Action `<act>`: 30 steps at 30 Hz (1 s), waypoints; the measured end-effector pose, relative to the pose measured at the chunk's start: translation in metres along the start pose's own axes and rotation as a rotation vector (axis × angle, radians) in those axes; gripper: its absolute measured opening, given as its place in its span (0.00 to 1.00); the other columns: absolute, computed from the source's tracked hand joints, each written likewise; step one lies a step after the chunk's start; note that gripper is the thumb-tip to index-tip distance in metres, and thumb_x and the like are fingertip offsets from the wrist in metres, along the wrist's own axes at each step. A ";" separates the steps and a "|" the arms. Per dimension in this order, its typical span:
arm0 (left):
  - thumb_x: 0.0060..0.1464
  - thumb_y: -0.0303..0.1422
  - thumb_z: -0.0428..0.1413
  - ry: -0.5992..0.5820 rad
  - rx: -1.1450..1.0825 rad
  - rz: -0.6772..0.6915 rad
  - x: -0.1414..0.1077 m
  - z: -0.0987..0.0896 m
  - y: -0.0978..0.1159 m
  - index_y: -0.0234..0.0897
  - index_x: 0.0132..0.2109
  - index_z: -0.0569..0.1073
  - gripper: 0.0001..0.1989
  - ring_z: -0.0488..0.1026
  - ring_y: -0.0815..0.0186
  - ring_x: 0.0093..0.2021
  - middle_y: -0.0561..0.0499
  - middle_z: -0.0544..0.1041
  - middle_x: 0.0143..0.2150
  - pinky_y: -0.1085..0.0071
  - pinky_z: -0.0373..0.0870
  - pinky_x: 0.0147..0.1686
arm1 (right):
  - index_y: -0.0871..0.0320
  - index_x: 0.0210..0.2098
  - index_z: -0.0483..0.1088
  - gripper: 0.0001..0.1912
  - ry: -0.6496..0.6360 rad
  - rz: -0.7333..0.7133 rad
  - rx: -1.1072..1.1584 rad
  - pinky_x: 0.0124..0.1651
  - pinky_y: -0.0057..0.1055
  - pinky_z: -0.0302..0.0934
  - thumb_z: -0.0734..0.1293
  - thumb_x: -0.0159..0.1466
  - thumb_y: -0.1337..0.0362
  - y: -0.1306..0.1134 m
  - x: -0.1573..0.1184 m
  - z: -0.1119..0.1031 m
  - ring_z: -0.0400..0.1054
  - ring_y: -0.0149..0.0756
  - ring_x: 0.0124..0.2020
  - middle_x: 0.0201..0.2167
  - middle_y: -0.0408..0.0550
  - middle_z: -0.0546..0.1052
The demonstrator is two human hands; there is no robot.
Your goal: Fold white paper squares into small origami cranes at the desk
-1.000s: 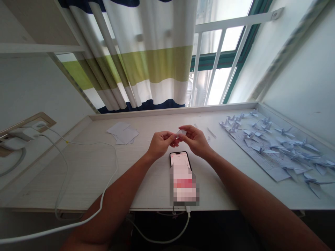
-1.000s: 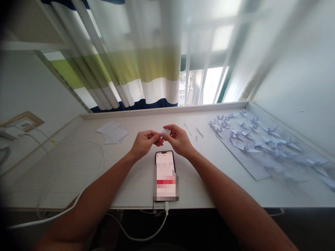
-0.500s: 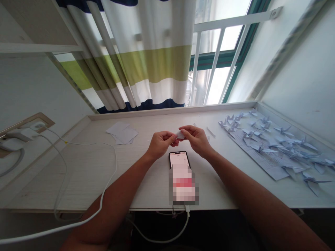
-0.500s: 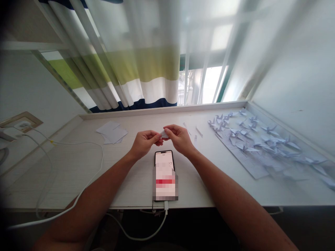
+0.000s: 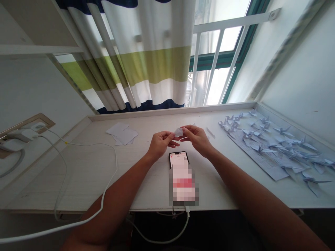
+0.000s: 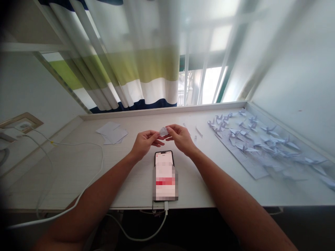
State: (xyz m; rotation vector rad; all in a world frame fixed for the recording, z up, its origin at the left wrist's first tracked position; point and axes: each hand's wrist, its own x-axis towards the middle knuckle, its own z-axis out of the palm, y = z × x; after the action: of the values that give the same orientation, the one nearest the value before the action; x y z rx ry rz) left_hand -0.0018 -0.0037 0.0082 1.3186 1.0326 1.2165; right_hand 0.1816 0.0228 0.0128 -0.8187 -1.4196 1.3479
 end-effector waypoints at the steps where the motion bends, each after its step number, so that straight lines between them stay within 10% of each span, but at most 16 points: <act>1: 0.57 0.46 0.62 0.017 -0.016 0.001 0.000 0.000 0.000 0.30 0.44 0.76 0.21 0.83 0.58 0.33 0.38 0.84 0.40 0.67 0.78 0.30 | 0.58 0.43 0.75 0.20 -0.002 -0.005 -0.011 0.41 0.41 0.75 0.73 0.61 0.50 0.000 -0.001 0.001 0.79 0.41 0.37 0.37 0.51 0.82; 12: 0.57 0.47 0.62 -0.119 0.000 -0.090 -0.005 0.006 0.004 0.30 0.42 0.75 0.21 0.83 0.55 0.36 0.36 0.83 0.41 0.67 0.78 0.31 | 0.57 0.44 0.74 0.20 0.098 -0.153 -0.192 0.43 0.42 0.73 0.75 0.58 0.52 0.006 0.000 0.000 0.76 0.41 0.37 0.35 0.49 0.81; 30: 0.53 0.48 0.64 -0.004 0.007 0.043 -0.001 0.003 -0.001 0.30 0.41 0.78 0.22 0.83 0.57 0.35 0.42 0.83 0.35 0.69 0.76 0.29 | 0.56 0.36 0.78 0.12 0.051 -0.224 -0.270 0.45 0.42 0.73 0.73 0.61 0.54 0.003 -0.005 0.006 0.78 0.41 0.36 0.34 0.49 0.82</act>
State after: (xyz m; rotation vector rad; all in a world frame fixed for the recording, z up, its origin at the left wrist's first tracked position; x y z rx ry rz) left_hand 0.0008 -0.0054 0.0072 1.3548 1.0110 1.2426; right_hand 0.1765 0.0168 0.0094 -0.8322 -1.6226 0.9729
